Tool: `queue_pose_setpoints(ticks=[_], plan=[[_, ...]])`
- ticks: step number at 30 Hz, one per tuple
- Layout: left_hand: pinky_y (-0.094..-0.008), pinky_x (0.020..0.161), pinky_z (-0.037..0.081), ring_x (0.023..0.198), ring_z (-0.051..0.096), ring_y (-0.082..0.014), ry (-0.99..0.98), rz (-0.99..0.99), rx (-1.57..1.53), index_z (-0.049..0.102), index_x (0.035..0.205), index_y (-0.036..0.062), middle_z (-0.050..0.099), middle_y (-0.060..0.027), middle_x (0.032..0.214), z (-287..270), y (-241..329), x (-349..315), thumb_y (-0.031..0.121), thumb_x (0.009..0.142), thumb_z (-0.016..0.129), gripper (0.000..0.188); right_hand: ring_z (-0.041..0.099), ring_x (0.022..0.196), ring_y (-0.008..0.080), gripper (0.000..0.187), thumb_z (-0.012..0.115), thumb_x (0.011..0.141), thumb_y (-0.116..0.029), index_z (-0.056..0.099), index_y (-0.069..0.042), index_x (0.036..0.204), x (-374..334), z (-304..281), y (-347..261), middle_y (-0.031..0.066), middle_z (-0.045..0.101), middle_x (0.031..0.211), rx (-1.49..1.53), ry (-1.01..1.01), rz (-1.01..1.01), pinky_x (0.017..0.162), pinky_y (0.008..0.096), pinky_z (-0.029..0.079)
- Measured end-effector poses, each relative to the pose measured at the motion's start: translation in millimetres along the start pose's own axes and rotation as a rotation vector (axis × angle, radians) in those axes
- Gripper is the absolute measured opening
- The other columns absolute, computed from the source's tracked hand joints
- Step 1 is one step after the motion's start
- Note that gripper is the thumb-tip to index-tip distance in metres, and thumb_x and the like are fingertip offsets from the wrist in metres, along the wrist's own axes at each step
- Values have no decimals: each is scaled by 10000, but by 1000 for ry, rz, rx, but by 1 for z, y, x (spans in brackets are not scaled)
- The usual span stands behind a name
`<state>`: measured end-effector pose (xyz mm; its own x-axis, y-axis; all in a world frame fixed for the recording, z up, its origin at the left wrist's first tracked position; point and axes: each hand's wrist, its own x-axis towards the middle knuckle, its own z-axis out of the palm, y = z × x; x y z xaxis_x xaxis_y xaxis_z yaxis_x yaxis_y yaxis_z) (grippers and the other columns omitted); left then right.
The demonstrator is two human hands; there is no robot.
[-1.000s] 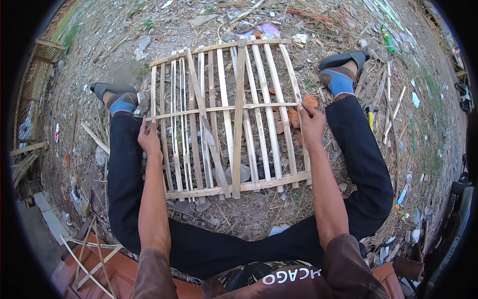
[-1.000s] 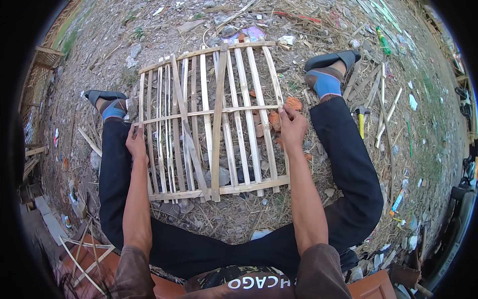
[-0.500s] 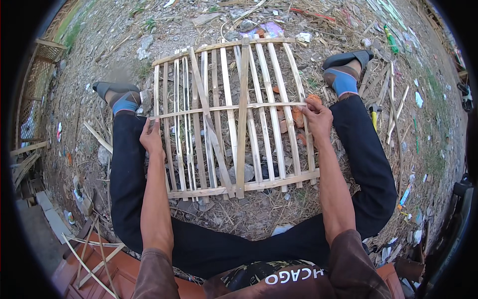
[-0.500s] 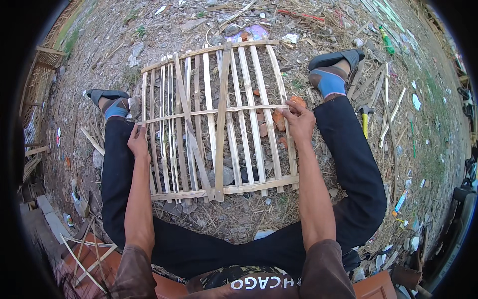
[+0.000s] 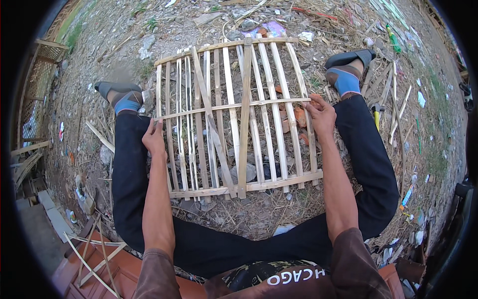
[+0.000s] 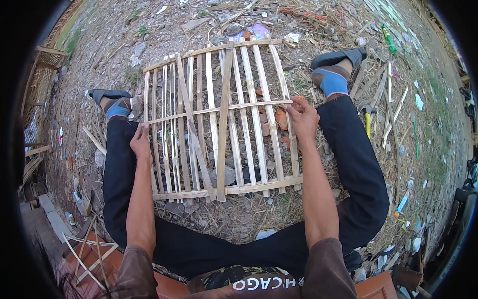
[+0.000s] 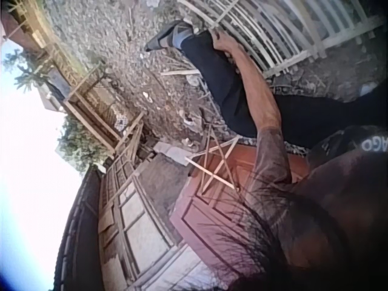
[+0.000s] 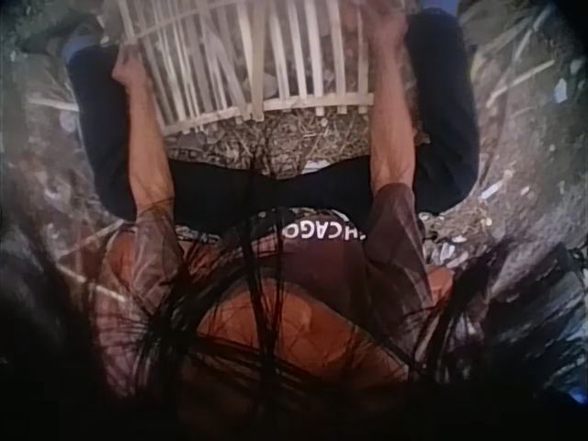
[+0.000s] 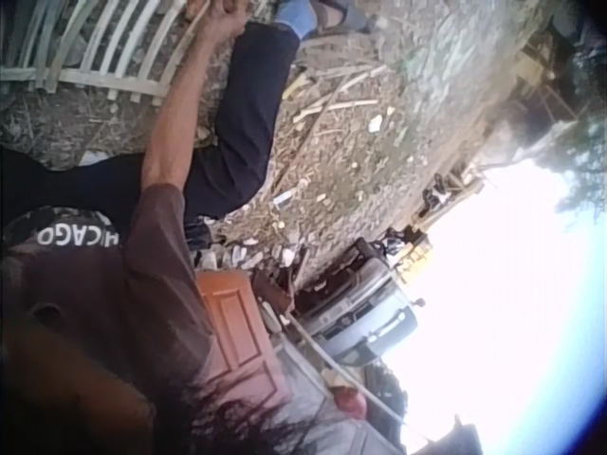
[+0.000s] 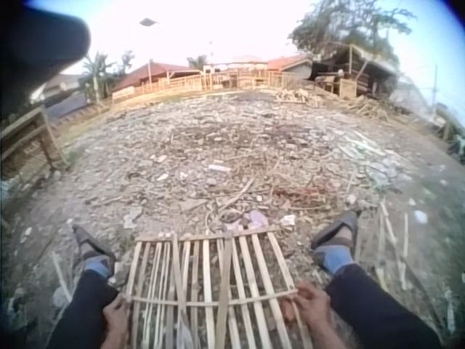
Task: The person constructs a wooden lattice structure and a star-shaped frame, using a hammer to secure thin wooden strips with small nails while sitting on the ground.
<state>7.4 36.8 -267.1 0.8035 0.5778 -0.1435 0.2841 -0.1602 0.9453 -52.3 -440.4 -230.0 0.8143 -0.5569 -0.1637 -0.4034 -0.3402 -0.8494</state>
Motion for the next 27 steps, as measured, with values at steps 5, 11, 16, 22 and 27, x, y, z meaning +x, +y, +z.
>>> queue_pose_setpoints(ticks=[5, 11, 16, 22, 27], plan=[[-212, 634, 387, 711, 470, -49, -31, -36, -65, 548, 1327, -41, 580, 41, 844, -2, 2, 0, 115, 877, 742, 514, 654, 727, 84, 413, 814, 777, -129, 702, -46, 1166, 3, 4, 10, 109, 743, 837, 39, 47, 0, 674, 257, 507], [-223, 909, 437, 1034, 605, -133, -33, -33, -52, 542, 1308, -88, 631, -146, 1247, -4, 4, -4, 104, 871, 744, 518, 602, 713, 51, 401, 795, 801, -76, 686, -1, 1180, 5, 1, 21, 22, 707, 825, 244, 23, 22, 652, 218, 489], [-229, 877, 454, 996, 611, -117, -18, -47, -112, 535, 1315, -92, 661, -121, 1181, -5, 13, -10, 124, 880, 741, 527, 615, 809, 59, 389, 757, 858, -91, 652, 40, 1209, -3, -5, 13, 42, 710, 959, 281, -20, 27, 723, 204, 491], [-238, 775, 491, 885, 629, -103, 9, -42, -265, 629, 1202, -57, 685, -70, 1053, -11, 30, -11, 155, 914, 706, 366, 641, 863, 96, 381, 710, 917, -233, 663, 47, 1171, -4, -13, 10, 75, 705, 1014, 484, 68, 75, 751, 241, 512], [-272, 722, 516, 829, 640, -127, -146, -169, -385, 638, 1176, 10, 674, -42, 1011, -28, 45, -10, 170, 966, 625, 264, 661, 805, 132, 367, 649, 952, -312, 670, 12, 1123, -3, -29, -7, 71, 705, 954, 693, -176, 341, 697, 274, 534]])
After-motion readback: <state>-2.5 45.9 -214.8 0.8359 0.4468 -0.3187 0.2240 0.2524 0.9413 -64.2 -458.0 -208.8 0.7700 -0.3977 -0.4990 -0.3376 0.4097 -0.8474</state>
